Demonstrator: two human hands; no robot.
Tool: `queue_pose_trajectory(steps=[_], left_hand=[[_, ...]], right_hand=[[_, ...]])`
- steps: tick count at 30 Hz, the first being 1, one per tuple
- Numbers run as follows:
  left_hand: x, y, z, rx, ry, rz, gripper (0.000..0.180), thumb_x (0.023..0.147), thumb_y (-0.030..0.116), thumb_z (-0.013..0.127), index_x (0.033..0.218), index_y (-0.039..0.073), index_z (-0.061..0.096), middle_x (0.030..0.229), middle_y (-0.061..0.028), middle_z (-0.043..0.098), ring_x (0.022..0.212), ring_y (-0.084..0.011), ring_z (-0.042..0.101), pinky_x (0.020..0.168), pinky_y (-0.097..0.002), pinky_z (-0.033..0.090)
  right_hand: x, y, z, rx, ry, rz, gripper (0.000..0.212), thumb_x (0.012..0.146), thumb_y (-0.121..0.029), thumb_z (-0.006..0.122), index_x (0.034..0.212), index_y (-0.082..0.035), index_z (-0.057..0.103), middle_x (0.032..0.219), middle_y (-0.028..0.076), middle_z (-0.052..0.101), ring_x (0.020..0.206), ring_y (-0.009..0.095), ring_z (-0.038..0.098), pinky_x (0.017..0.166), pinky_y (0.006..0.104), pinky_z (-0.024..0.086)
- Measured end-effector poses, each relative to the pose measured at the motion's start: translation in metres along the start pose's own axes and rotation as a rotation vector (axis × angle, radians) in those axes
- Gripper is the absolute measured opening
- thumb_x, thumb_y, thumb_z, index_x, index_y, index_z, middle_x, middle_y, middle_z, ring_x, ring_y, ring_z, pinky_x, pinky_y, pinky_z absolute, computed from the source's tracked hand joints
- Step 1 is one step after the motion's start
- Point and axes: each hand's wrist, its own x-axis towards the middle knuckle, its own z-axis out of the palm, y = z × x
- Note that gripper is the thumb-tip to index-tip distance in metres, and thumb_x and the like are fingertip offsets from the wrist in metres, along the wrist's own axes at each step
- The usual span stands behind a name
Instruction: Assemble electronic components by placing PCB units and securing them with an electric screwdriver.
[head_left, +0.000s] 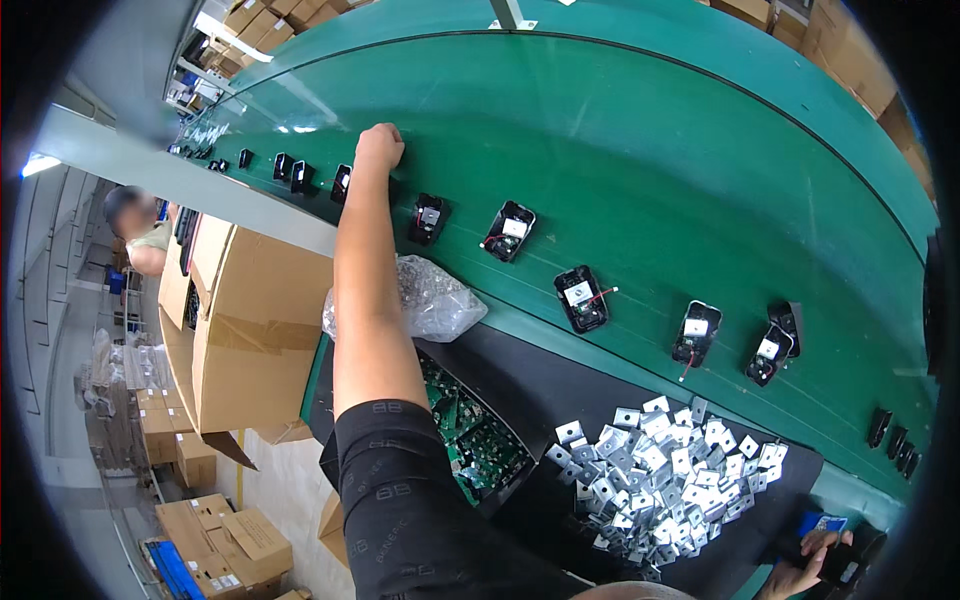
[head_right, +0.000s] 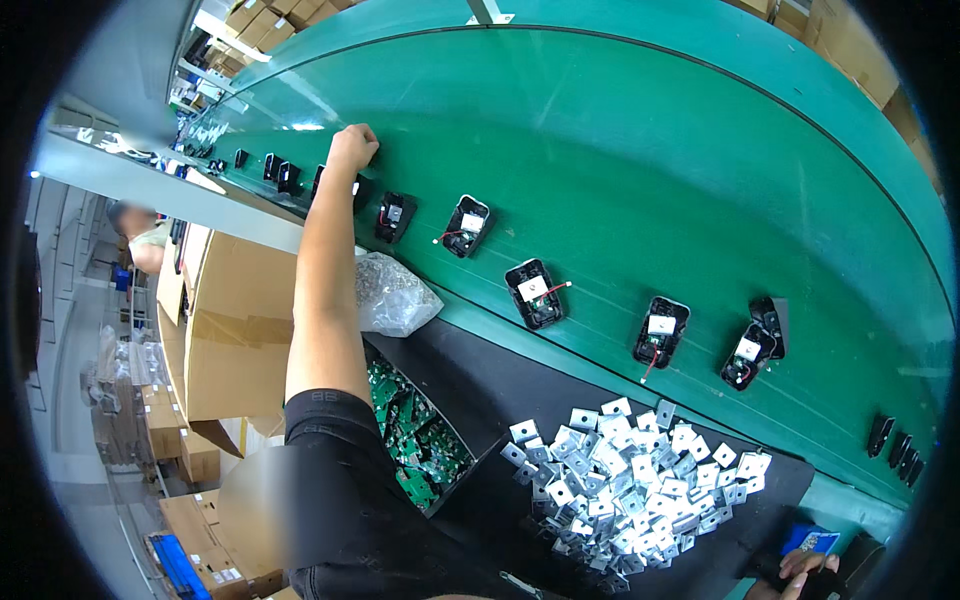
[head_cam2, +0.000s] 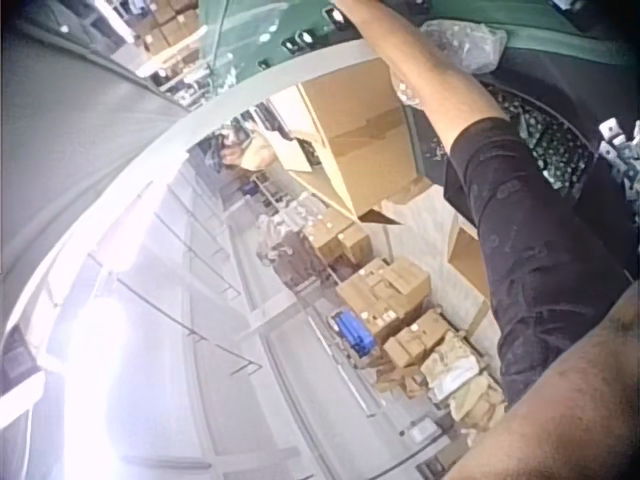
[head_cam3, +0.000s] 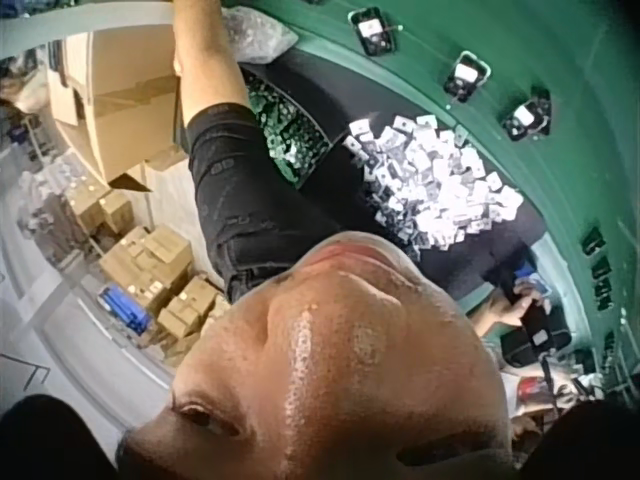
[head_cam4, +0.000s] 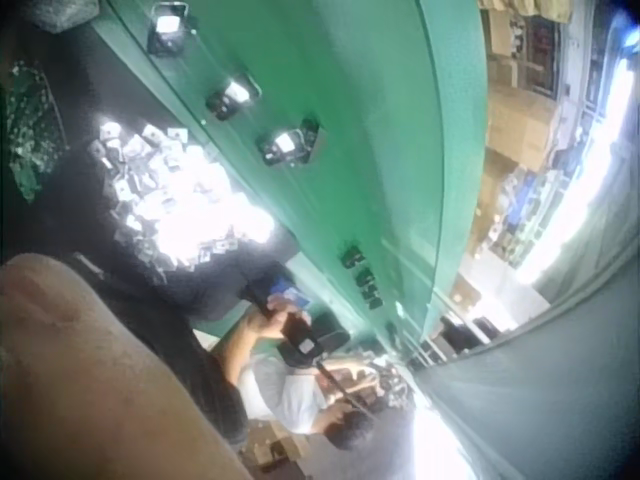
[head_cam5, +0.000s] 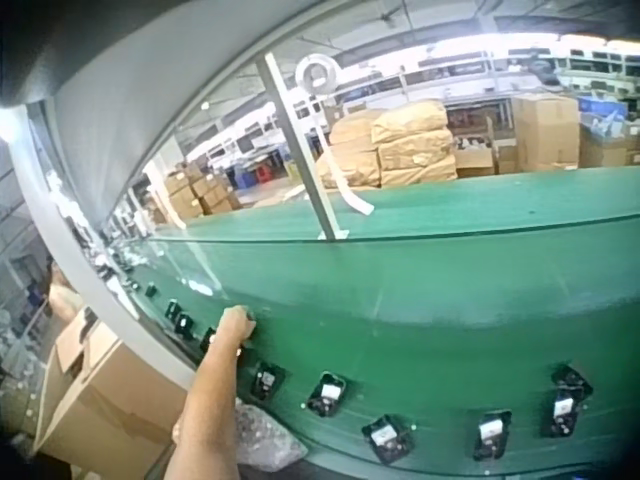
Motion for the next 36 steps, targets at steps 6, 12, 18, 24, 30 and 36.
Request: queue_pose_trajectory(steps=[6,12,18,24,30,36], left_hand=[[-0.016,0.044,-0.044,0.053,-0.018,0.328,0.031,0.07,0.027,0.063,0.088,0.002,0.061,0.084,-0.0173,0.063,0.081,-0.0321,0.061,0.071,-0.0409,0.047],[-0.204,0.185,-0.163,-0.374,-0.078,0.793,0.006,0.074,-0.001,0.057,0.08,0.0,0.059,0.068,-0.0083,0.054,0.059,-0.0149,0.05,0.055,-0.0271,0.042],[-0.381,0.277,-0.194,-0.428,-0.449,1.293,0.017,0.068,-0.001,0.067,0.084,0.001,0.064,0.082,-0.0104,0.058,0.072,-0.0254,0.059,0.061,-0.0315,0.048],[-0.448,0.32,-0.16,-0.526,-0.588,1.352,0.018,0.071,-0.001,0.065,0.088,0.003,0.063,0.084,-0.0101,0.059,0.073,-0.0246,0.06,0.062,-0.0308,0.049],[-0.481,0.356,-0.125,-0.561,-0.656,1.329,0.017,0.072,0.0,0.064,0.089,0.002,0.06,0.087,-0.0116,0.059,0.075,-0.0261,0.06,0.065,-0.0319,0.049],[-0.487,0.409,-0.13,-0.772,-0.938,1.047,0.013,0.072,-0.005,0.052,0.084,-0.001,0.056,0.082,-0.009,0.055,0.074,-0.0168,0.057,0.064,-0.0278,0.047]], right_hand=[[-0.026,0.008,-0.034,0.045,0.038,0.085,0.027,0.081,-0.002,0.054,0.104,-0.012,0.043,0.075,-0.001,0.042,0.06,0.008,0.035,0.055,0.0205,0.03],[-0.001,0.012,0.013,0.08,0.017,-0.086,0.045,0.074,-0.014,0.065,0.11,-0.007,0.039,0.064,0.002,0.042,0.05,0.012,0.04,0.048,0.0272,0.035],[-0.011,-0.01,-0.026,0.185,0.05,-0.158,0.04,0.075,-0.002,0.061,0.108,0.0,0.039,0.065,0.006,0.048,0.052,0.013,0.047,0.051,0.0267,0.043],[-0.002,-0.053,-0.078,0.314,-0.002,-0.379,0.041,0.078,-0.011,0.056,0.114,-0.003,0.037,0.069,0.004,0.045,0.056,0.012,0.045,0.054,0.0279,0.041],[0.034,-0.05,-0.116,0.218,0.068,-0.418,0.04,0.078,-0.012,0.052,0.115,-0.004,0.04,0.073,0.002,0.044,0.058,0.011,0.042,0.056,0.0271,0.037],[0.046,-0.018,-0.137,0.207,0.037,-0.289,0.038,0.075,0.004,0.058,0.108,0.003,0.042,0.065,0.006,0.049,0.053,0.013,0.05,0.054,0.0281,0.045]])
